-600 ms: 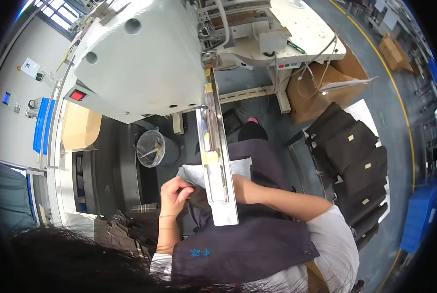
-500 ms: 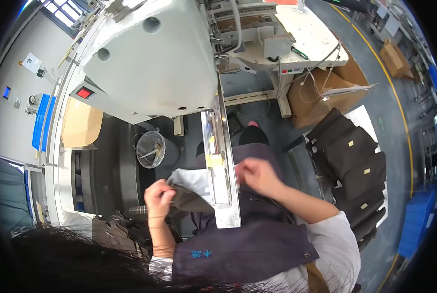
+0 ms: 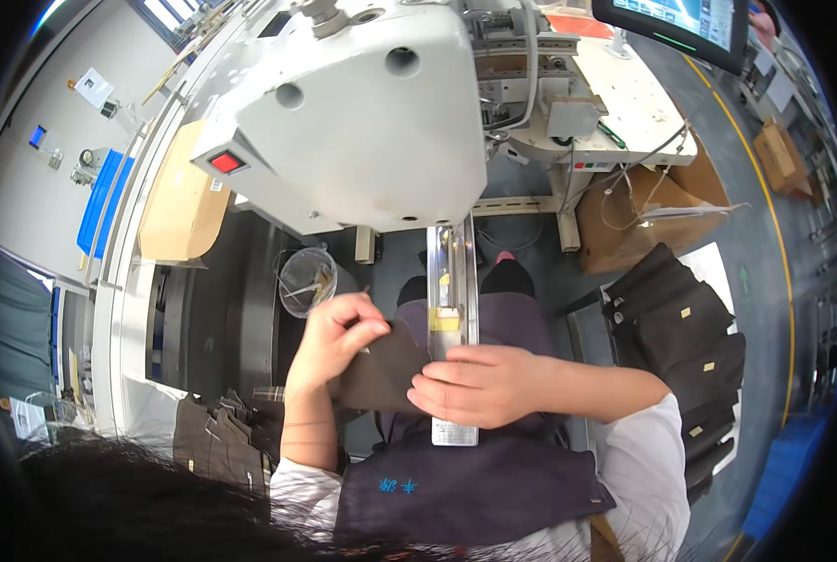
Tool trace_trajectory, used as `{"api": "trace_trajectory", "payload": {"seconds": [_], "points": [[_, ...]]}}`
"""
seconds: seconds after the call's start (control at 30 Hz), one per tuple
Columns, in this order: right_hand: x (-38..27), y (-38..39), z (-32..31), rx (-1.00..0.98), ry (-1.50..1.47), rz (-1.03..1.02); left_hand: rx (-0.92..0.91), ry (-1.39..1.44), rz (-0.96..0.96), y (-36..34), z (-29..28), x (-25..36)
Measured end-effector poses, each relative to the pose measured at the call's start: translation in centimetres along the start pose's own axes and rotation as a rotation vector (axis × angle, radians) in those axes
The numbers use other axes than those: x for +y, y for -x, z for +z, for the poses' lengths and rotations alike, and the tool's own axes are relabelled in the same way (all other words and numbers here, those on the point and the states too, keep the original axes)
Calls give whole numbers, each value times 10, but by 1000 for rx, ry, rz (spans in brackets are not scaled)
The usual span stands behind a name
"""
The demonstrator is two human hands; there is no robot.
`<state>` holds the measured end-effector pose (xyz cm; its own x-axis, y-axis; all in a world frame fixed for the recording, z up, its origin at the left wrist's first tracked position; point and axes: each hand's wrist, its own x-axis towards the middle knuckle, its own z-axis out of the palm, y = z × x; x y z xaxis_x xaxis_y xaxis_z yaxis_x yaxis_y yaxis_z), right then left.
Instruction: The recorder is using an industrial sewing machine to stitch together panels of dark leather bags.
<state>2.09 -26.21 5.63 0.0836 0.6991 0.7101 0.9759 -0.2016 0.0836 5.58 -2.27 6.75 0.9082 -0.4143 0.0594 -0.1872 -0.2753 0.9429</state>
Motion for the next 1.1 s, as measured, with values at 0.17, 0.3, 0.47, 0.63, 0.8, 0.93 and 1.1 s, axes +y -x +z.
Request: {"api": "trace_trajectory", "payload": {"seconds": [0.17, 0.3, 0.47, 0.63, 0.8, 0.93, 1.1], "points": [[-21, 27, 3, -25, -123, 105, -173, -58, -140, -9, 23, -8], [-7, 28, 1, -5, -91, 347, 55, -223, 36, -47, 29, -12], [25, 20, 14, 141, -50, 625, 273, -478, 329, -90, 29, -56], [29, 25, 12, 48, 29, 657, 149, -535, 195, -101, 25, -57], [22, 30, 6, -60, 105, 624, 212, -649, 326, -101, 28, -53], [24, 29, 6, -102, 204, 581, 208, -704, 349, -102, 27, -72], [20, 30, 7, -122, 200, 589, 227, -711, 354, -100, 27, -82]]}}
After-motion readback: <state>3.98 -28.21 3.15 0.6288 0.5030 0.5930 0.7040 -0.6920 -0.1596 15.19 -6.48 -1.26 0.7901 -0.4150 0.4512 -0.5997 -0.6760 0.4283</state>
